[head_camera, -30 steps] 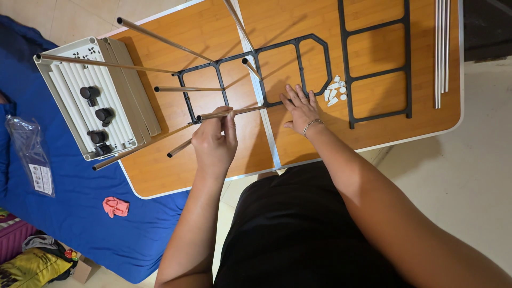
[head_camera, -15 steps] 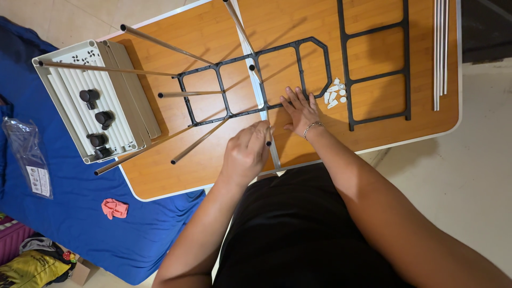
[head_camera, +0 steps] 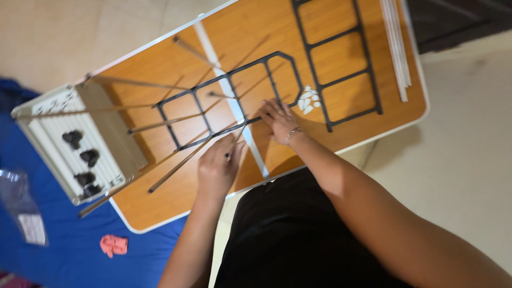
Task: The person assembles a metal frame structure on a wooden table. They insert multiple metal rods into black plastic frames, then attach a second frame to complete the assembly. The person handles rods, frames, and small white caps during the process.
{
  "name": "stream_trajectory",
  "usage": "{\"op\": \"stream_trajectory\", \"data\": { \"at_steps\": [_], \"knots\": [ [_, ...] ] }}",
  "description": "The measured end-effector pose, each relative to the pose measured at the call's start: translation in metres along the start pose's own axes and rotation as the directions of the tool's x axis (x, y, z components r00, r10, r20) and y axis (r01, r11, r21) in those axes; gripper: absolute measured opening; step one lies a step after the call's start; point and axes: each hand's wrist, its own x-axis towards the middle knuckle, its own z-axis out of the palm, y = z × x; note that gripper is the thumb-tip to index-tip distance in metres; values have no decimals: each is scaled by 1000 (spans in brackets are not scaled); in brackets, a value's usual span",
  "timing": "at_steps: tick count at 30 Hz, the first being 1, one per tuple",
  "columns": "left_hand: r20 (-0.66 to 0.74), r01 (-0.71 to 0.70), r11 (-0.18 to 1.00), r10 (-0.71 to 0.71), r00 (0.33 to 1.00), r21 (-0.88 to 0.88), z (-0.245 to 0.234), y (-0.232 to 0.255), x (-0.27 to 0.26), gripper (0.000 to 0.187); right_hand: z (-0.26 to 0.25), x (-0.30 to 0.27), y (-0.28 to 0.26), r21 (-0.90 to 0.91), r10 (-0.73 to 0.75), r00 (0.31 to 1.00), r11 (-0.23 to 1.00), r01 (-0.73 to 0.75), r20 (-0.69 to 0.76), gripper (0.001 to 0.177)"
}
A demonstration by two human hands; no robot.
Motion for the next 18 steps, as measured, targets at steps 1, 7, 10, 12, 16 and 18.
{"op": "stream_trajectory", "data": {
  "at_steps": [1, 7, 10, 12, 16, 18],
  "knots": [
    [-4, 41, 999, -41, 999, 4, 0, 0, -4, 31, 2, -3, 4, 27, -31, 999, 999, 32, -33, 98],
    [118, 359, 929, -367, 923, 86, -1, 12, -36, 37, 13, -33, 51, 291, -7, 933, 949, 120, -360, 52],
    [543, 491, 847, -515, 664, 203, 10, 30, -44, 35, 23, -63, 104, 412, 159, 722, 892, 187, -673, 27],
    [627, 406, 907, -382, 679, 112, 37, 43, -36, 28, 31, -83, 147, 440, 336, 514, 893, 93, -790, 18],
    [646, 350, 936, -250, 721, -27, 115, 52, 5, 19, 39, -123, 253, 720, 690, 351, 691, -59, -633, 13],
    [594, 292, 944, -149, 790, -152, 170, 47, 40, 19, 46, -146, 292, 680, 686, 271, 721, -132, -675, 15]
  ]
}}
